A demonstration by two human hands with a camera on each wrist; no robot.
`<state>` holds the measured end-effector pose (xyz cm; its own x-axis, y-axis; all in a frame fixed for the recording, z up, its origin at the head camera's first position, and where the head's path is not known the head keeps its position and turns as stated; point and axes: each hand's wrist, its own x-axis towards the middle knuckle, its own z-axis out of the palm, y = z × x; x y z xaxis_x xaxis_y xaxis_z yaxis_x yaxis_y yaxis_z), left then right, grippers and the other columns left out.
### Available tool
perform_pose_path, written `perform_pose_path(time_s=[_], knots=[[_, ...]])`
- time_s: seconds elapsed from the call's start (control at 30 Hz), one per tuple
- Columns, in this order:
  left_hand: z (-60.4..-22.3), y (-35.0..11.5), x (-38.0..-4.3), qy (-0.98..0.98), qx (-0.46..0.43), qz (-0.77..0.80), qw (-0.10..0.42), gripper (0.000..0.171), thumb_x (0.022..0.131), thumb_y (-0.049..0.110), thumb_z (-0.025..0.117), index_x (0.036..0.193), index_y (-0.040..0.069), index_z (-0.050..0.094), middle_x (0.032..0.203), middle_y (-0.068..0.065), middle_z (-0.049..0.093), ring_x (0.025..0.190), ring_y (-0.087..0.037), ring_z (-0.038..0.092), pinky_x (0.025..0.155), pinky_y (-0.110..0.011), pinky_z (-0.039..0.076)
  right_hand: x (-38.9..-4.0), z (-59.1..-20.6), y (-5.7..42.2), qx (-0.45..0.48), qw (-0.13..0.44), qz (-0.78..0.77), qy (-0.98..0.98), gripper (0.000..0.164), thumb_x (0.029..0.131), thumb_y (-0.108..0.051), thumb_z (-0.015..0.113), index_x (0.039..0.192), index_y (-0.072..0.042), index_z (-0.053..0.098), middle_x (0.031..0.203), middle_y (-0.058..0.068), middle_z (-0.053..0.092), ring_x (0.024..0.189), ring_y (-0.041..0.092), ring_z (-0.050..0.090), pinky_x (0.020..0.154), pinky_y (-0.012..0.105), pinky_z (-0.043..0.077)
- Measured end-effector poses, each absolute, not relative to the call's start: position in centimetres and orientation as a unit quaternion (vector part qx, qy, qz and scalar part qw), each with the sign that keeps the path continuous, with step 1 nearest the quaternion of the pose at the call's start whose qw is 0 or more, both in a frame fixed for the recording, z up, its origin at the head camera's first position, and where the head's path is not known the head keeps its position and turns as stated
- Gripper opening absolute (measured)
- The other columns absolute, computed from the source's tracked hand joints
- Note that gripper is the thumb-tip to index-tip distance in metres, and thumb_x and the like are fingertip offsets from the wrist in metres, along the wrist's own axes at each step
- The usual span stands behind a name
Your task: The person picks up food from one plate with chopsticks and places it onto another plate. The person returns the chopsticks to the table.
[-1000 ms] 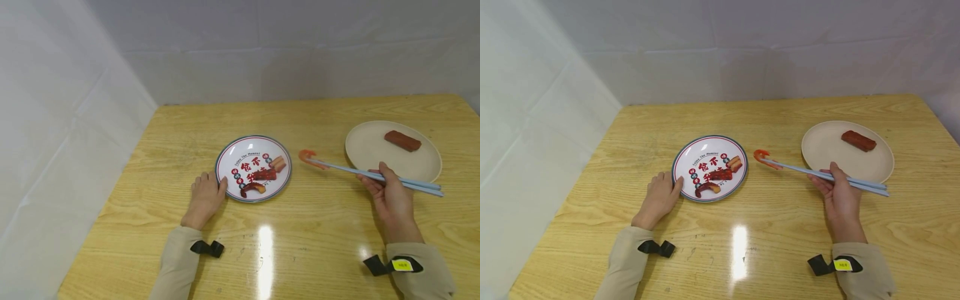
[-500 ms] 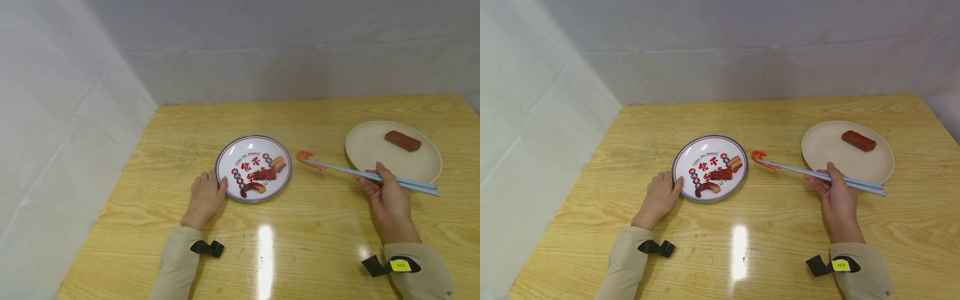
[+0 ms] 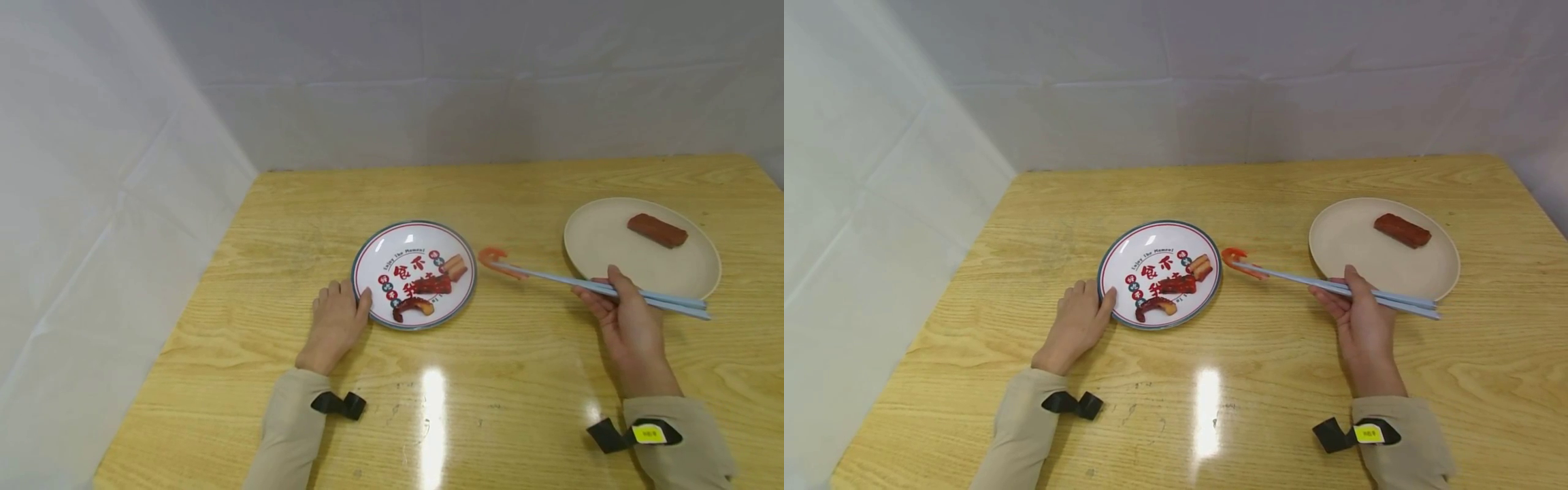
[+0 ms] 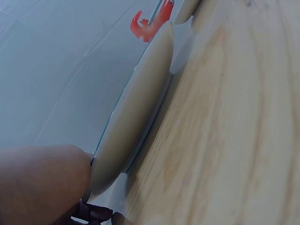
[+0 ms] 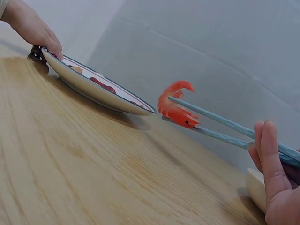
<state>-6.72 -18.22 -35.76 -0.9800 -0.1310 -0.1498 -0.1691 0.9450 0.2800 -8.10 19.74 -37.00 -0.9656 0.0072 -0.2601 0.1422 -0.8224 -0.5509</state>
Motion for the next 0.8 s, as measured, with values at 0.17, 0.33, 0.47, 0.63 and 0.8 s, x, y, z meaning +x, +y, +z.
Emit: perform_pose_path(time_s=[0.17, 0.33, 0.47, 0.63, 0.8], knots=[[-35.8, -18.2, -6.7, 0.984, -0.075, 0.146, 0.064, 0.05, 0.104, 0.038, 0.032, 0.119, -0.007, 0.05, 0.108, -0.022, 0.048, 0.099, -0.035, 0.044, 0.088, -0.046, 0.034, -8.1, -37.0, 19.5, 0.129, 0.043, -0.946, 0.294, 0.028, 0.098, -0.011, 0.055, 0.083, 0.01, 0.068, 0.073, 0.021, 0.068, 0.069, 0.027, 0.071, 0.064, 0.027, 0.055], [-35.7, -18.2, -6.7, 0.985, -0.074, 0.143, 0.064, 0.051, 0.104, 0.038, 0.032, 0.119, -0.007, 0.05, 0.109, -0.022, 0.049, 0.1, -0.035, 0.044, 0.089, -0.047, 0.035, -8.0, -37.0, 19.2, 0.137, 0.053, -0.944, 0.296, 0.027, 0.097, -0.012, 0.057, 0.084, 0.009, 0.068, 0.075, 0.021, 0.068, 0.069, 0.026, 0.071, 0.064, 0.026, 0.055], [-35.7, -18.2, -6.8, 0.985, -0.074, 0.141, 0.064, 0.051, 0.103, 0.038, 0.032, 0.12, -0.007, 0.049, 0.109, -0.022, 0.049, 0.1, -0.035, 0.044, 0.089, -0.047, 0.035, -7.9, -37.0, 18.9, 0.143, 0.053, -0.943, 0.295, 0.025, 0.096, -0.012, 0.058, 0.084, 0.008, 0.067, 0.075, 0.02, 0.068, 0.069, 0.026, 0.071, 0.065, 0.026, 0.054], [-35.7, -18.3, -6.8, 0.985, -0.073, 0.142, 0.065, 0.051, 0.103, 0.038, 0.032, 0.119, -0.007, 0.05, 0.109, -0.022, 0.049, 0.1, -0.035, 0.044, 0.089, -0.047, 0.035, -7.8, -36.9, 18.6, 0.139, 0.052, -0.944, 0.294, 0.024, 0.096, -0.011, 0.058, 0.083, 0.008, 0.067, 0.074, 0.019, 0.067, 0.068, 0.026, 0.071, 0.065, 0.026, 0.055], [-35.8, -18.3, -6.8, 0.985, -0.074, 0.143, 0.065, 0.051, 0.104, 0.038, 0.032, 0.119, -0.007, 0.049, 0.109, -0.022, 0.048, 0.1, -0.035, 0.044, 0.089, -0.047, 0.035, -7.8, -37.0, 18.4, 0.132, 0.054, -0.946, 0.29, 0.025, 0.096, -0.011, 0.057, 0.082, 0.008, 0.065, 0.074, 0.019, 0.066, 0.069, 0.027, 0.071, 0.066, 0.027, 0.055]])
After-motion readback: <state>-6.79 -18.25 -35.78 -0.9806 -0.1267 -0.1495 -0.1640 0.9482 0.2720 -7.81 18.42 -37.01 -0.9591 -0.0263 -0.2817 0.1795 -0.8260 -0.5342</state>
